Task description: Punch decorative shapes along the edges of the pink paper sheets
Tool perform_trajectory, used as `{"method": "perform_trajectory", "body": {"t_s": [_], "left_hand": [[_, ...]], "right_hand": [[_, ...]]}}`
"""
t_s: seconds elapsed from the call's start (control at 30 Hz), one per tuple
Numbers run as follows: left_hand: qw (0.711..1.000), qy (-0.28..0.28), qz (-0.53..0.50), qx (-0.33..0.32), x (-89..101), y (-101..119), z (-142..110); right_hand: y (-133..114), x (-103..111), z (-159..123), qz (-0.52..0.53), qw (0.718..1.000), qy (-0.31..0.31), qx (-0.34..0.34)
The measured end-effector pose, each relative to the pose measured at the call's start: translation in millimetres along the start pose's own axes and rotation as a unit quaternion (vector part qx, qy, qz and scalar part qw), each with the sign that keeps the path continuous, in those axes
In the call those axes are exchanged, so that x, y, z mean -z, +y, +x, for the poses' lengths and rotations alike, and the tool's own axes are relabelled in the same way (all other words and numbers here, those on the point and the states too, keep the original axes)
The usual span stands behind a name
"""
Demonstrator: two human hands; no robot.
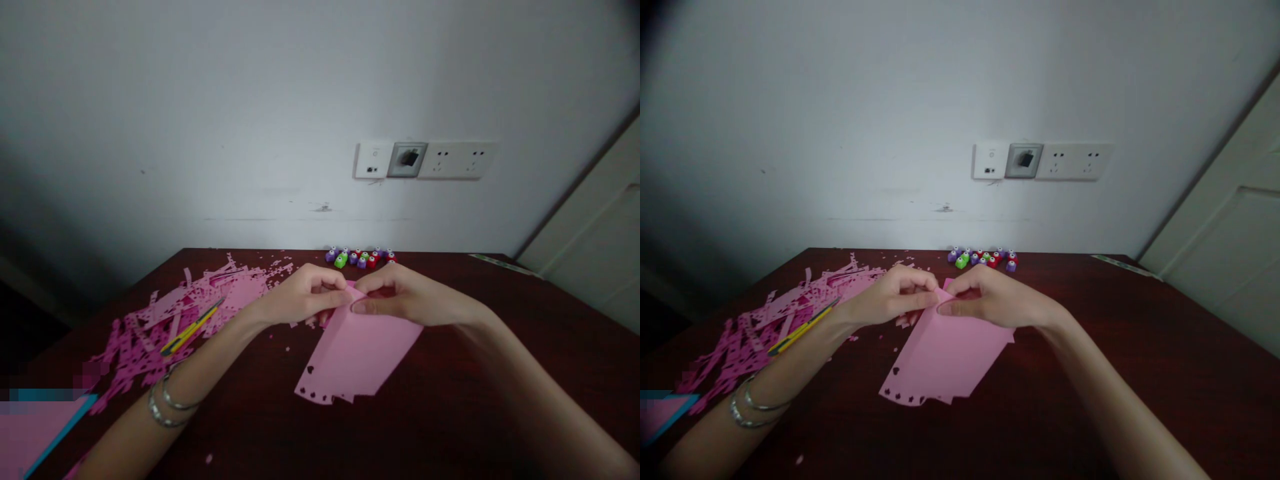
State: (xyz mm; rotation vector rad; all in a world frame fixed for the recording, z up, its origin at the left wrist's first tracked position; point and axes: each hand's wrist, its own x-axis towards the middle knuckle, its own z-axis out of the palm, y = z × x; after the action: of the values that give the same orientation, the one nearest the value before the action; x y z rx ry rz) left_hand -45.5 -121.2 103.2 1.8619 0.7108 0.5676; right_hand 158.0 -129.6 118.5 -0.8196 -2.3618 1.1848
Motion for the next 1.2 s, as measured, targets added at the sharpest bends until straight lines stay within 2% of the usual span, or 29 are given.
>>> {"method": "perform_trajectory", "body": {"t_s": [0.37, 0.53, 0.77, 1.0, 1.1, 1.2], "left_hand": [[0.992, -0.025, -0.122, 0.015, 0.4, -18, 10], [0.997, 0.001, -0.075, -0.004, 3.5, -21, 11], [0.999, -0.021, -0.017, -0.018, 3.8, -16, 12], [0.994, -0.025, -0.105, 0.012, 1.0, -19, 12], [0.987, -0.036, -0.154, -0.001, 1.0, -20, 12], [0.987, -0.012, -0.161, -0.009, 0.0, -20, 13]], "right_hand": [[5, -2, 3, 0.053, 0.999, -0.008, 0.007], [8, -3, 2, 0.043, 0.999, -0.015, 0.007], [8, -5, 4, 0.031, 0.999, -0.031, 0.002], [7, -6, 4, 0.047, 0.998, -0.025, 0.023], [6, -5, 4, 0.049, 0.998, -0.018, 0.028], [5, -5, 4, 0.057, 0.998, -0.003, 0.025]]}}
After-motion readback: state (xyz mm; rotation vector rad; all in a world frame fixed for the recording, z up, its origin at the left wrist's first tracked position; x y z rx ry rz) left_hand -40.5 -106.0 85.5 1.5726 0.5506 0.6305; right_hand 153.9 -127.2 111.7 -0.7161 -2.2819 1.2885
